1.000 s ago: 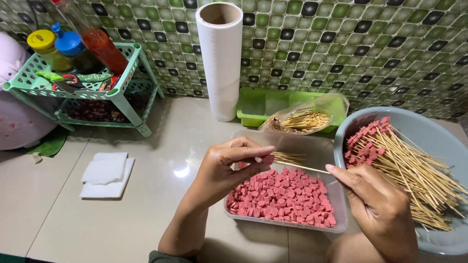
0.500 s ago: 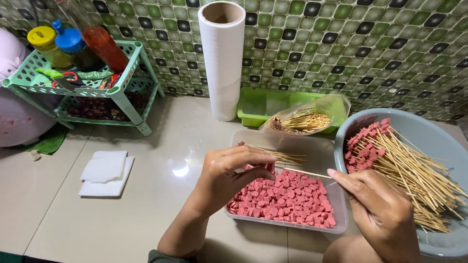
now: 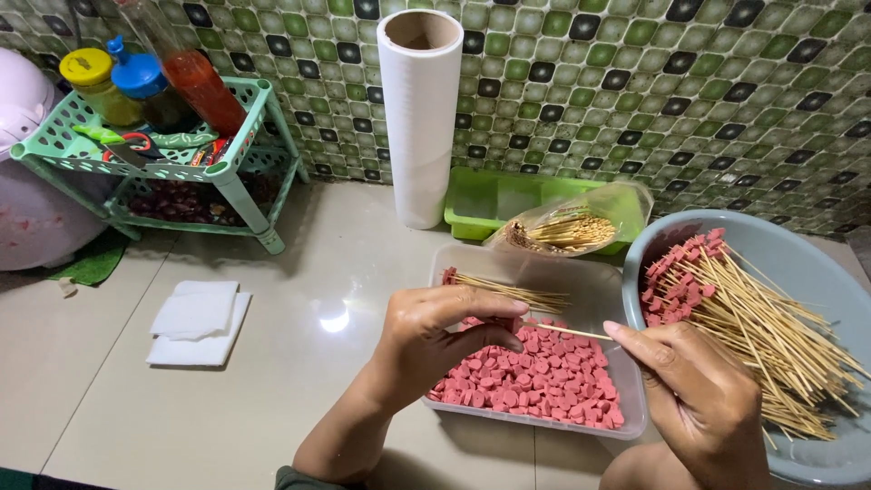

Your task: Skewering small pink food pieces onto wooden sticks for food preparation.

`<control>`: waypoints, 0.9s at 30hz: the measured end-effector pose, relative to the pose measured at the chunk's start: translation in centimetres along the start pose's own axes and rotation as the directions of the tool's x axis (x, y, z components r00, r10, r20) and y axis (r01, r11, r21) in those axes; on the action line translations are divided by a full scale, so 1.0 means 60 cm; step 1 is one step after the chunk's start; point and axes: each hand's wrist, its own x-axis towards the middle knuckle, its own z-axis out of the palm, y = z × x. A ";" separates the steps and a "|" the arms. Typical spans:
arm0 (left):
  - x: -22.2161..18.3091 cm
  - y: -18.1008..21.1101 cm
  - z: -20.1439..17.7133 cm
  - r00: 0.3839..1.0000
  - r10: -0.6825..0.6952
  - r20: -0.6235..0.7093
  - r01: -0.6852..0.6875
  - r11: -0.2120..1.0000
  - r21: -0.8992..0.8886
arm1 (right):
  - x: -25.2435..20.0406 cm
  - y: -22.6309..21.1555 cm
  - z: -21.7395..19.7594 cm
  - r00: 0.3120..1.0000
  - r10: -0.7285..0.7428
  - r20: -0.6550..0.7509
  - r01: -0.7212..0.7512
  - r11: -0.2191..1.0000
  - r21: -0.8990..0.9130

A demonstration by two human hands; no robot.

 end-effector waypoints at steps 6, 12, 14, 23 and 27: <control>0.002 0.006 -0.021 0.995 -0.056 0.083 0.062 0.995 -0.076 | -0.003 0.007 0.000 0.994 0.075 0.079 -0.076 0.997 0.009; -0.002 0.014 -0.068 0.999 -0.038 -0.002 0.038 0.989 0.142 | 0.012 0.060 0.026 0.988 0.017 0.154 0.013 0.981 -0.192; 0.000 0.028 -0.076 0.998 -0.062 -0.022 0.065 0.982 0.179 | 0.031 0.087 0.069 0.948 0.041 0.315 0.012 0.986 -0.165; -0.003 0.043 -0.086 0.997 -0.067 0.036 0.058 0.975 0.215 | 0.068 0.189 0.331 0.453 0.362 0.814 -0.130 0.931 -0.341; -0.005 0.043 -0.092 0.996 -0.072 0.057 0.058 0.976 0.211 | 0.093 0.181 0.348 0.464 0.416 0.783 -0.271 0.907 -0.321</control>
